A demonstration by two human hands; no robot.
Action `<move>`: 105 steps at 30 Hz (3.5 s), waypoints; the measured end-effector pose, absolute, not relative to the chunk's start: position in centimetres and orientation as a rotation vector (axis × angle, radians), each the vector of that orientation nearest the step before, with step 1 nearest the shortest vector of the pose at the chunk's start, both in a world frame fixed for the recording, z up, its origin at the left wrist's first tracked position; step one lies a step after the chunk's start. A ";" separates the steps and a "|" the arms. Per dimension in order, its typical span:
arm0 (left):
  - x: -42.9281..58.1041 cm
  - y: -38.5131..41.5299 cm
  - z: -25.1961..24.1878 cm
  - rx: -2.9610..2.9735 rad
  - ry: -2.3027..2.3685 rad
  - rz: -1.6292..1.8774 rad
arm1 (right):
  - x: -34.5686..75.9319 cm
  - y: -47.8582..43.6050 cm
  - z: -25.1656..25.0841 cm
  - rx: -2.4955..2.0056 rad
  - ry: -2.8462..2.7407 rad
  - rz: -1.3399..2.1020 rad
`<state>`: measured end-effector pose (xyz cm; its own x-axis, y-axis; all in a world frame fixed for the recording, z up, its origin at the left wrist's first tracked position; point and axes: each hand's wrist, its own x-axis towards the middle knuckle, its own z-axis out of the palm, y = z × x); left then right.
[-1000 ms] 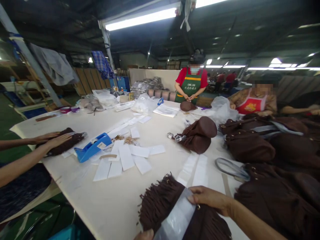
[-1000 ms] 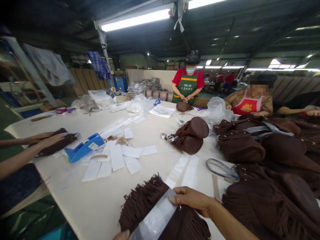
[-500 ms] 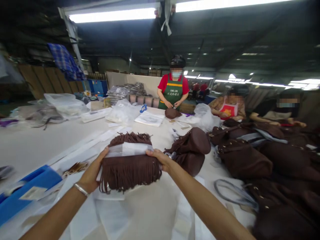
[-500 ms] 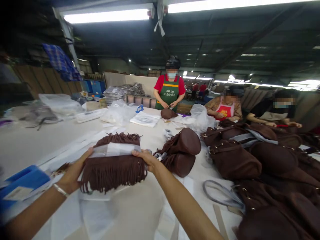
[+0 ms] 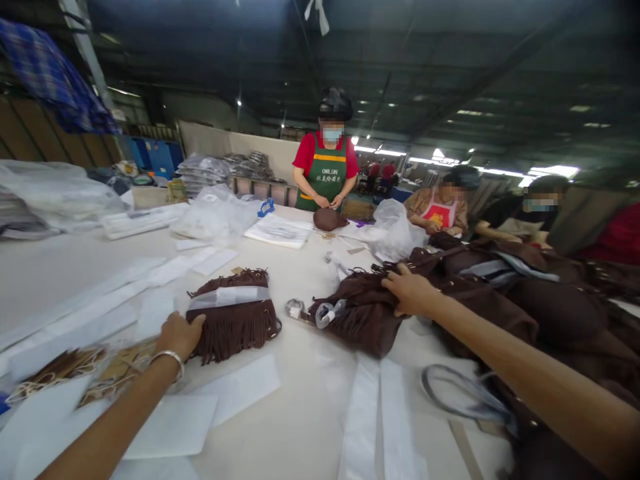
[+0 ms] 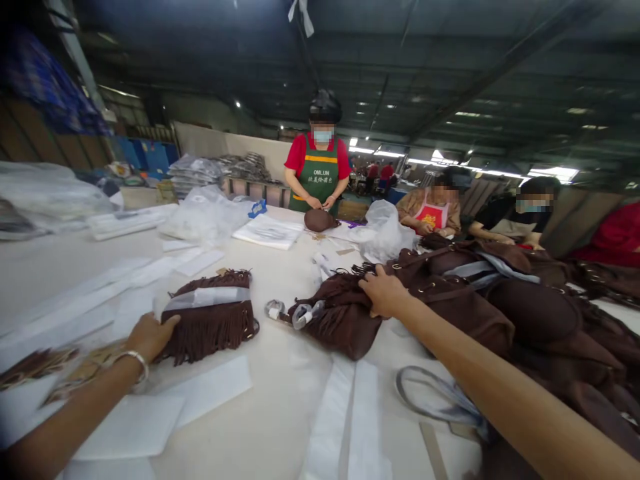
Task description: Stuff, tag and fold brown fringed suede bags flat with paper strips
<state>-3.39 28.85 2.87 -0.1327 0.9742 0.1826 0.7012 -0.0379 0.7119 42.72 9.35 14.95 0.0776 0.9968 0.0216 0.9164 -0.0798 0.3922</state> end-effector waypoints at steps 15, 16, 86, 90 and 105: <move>6.8 -6.0 6.6 0.627 0.488 0.467 | 35.7 -10.9 28.7 2.245 2.032 1.262; 7.2 -8.1 7.6 0.656 0.393 0.483 | 34.2 -12.9 28.7 2.257 2.019 1.294; -10.1 -23.9 5.6 1.841 1.043 0.232 | 15.9 -35.1 9.5 2.269 2.331 -1.636; -9.9 -24.9 4.1 1.720 0.979 0.312 | 14.6 -34.4 8.6 2.387 2.409 -1.460; -8.2 -24.9 1.4 1.357 1.027 0.575 | 12.3 -36.7 3.7 2.068 2.843 0.099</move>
<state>-8.16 -24.90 1.45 0.4748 0.8405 -0.2610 0.2162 0.1761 0.9603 12.28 -36.71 3.69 -0.2629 0.9073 0.3283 0.9280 0.3309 -0.1714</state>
